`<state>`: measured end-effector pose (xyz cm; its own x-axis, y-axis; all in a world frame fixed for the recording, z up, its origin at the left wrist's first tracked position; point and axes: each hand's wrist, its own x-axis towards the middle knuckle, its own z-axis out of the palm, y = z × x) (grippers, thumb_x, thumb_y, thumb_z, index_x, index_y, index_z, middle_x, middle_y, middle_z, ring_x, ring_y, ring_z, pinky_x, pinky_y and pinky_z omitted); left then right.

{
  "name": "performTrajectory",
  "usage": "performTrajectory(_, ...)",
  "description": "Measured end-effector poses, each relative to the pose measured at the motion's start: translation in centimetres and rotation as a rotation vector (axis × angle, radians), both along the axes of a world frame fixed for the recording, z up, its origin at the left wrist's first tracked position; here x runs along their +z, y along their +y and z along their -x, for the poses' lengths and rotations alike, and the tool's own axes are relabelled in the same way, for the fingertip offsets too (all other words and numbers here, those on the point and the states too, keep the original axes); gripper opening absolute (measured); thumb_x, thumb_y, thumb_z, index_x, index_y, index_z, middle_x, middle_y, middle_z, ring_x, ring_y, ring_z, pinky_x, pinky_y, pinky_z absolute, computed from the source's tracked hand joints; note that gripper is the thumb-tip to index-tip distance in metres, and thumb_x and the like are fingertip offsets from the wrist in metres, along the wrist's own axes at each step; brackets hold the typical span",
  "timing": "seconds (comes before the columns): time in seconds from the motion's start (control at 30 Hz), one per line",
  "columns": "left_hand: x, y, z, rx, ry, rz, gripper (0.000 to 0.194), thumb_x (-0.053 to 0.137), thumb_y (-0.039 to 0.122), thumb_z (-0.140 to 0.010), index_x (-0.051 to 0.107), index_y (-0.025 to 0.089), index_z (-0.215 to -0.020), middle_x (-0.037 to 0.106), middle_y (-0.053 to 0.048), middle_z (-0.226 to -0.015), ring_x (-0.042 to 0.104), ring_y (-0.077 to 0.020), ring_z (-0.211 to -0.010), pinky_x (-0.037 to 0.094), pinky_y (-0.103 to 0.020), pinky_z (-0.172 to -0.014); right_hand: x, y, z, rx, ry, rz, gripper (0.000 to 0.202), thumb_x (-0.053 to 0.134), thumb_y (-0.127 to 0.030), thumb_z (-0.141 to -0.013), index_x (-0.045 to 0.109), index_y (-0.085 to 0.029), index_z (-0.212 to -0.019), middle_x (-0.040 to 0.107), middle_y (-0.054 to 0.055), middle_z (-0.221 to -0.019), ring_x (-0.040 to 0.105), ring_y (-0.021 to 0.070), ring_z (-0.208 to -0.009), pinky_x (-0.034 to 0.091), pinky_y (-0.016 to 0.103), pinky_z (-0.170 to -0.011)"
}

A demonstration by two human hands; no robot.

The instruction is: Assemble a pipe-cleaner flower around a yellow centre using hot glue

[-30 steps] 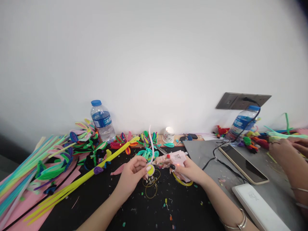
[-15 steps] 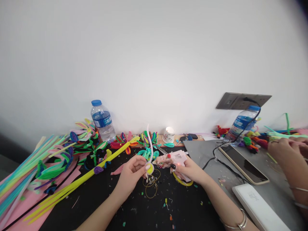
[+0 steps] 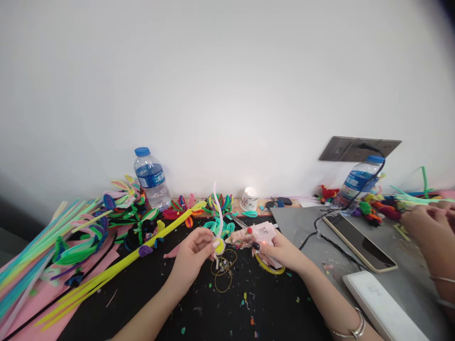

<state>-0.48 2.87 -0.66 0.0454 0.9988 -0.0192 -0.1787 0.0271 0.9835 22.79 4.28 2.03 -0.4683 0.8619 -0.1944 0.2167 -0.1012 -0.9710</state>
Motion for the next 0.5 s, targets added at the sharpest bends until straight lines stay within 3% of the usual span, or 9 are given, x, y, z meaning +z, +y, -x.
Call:
performTrajectory(0.27, 0.08, 0.0, 0.04, 0.007, -0.022, -0.009, 0.023, 0.071, 0.03, -0.068, 0.055, 0.018, -0.08, 0.064, 0.002, -0.069, 0.055, -0.0095, -0.051, 0.046, -0.021, -0.05, 0.14, -0.19, 0.03, -0.049, -0.046, 0.039, 0.027, 0.06, -0.034, -0.073, 0.06, -0.013, -0.089, 0.048, -0.006, -0.046, 0.037, 0.0062, -0.037, 0.027, 0.017, -0.037)
performTrajectory(0.5, -0.05, 0.01, 0.15, 0.027, -0.028, -0.004, 0.022, 0.07, 0.028, -0.07, 0.055, 0.018, -0.083, 0.063, 0.003, -0.069, 0.055, -0.0085, -0.051, 0.046, -0.02, -0.05, 0.03, -0.24, 0.03, -0.022, -0.021, 0.024, 0.021, 0.06, -0.028, -0.072, 0.057, -0.014, -0.087, 0.045, -0.008, -0.043, 0.036, 0.0061, -0.037, 0.025, 0.017, -0.037)
